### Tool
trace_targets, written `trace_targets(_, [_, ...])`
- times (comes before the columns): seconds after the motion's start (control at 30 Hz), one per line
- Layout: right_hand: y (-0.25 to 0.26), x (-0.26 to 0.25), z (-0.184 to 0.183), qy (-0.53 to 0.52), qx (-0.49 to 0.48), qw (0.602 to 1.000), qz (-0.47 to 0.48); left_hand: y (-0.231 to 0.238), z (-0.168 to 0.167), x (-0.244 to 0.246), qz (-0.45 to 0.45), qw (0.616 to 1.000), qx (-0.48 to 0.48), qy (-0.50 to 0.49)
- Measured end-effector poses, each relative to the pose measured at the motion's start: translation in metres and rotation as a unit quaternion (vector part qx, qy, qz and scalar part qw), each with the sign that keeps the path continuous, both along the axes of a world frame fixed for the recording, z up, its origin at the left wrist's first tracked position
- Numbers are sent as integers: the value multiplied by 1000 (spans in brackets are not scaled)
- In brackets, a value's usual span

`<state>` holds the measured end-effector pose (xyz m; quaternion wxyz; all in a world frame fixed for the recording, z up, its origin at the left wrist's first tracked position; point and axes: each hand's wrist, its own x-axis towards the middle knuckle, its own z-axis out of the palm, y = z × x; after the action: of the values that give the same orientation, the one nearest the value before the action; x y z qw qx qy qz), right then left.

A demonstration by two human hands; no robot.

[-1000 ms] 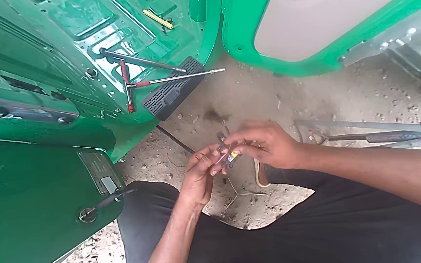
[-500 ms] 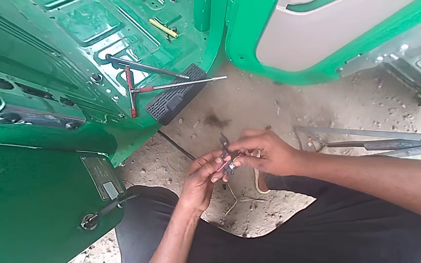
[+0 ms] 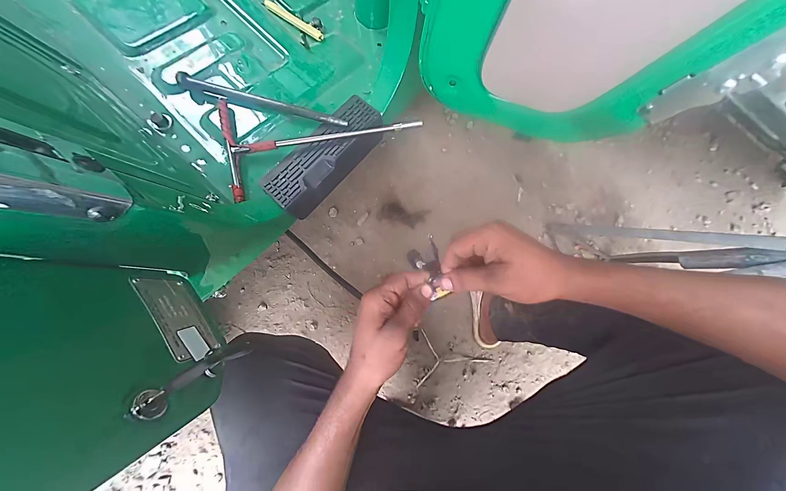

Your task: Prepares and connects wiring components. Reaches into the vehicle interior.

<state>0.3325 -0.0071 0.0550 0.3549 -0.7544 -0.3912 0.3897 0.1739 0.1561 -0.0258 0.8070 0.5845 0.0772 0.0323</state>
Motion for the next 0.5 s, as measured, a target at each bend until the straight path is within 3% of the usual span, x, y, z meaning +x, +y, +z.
trace_targets(0.1, [2,-1,2,82,-34,996,-27,-3,-5,0,31,985,166,-24])
trace_targets(0.23, [3,-7,18,225,-40,962,-151,0,-14,2,77,937,334,-66])
trace_targets(0.37, [-3,-5,39,316,-38,910,-267,1,-27,4,87,910,398,-74])
trace_targets(0.5, [-10,1,47,342,10,890,-301,-7,-20,1,84,887,441,-106])
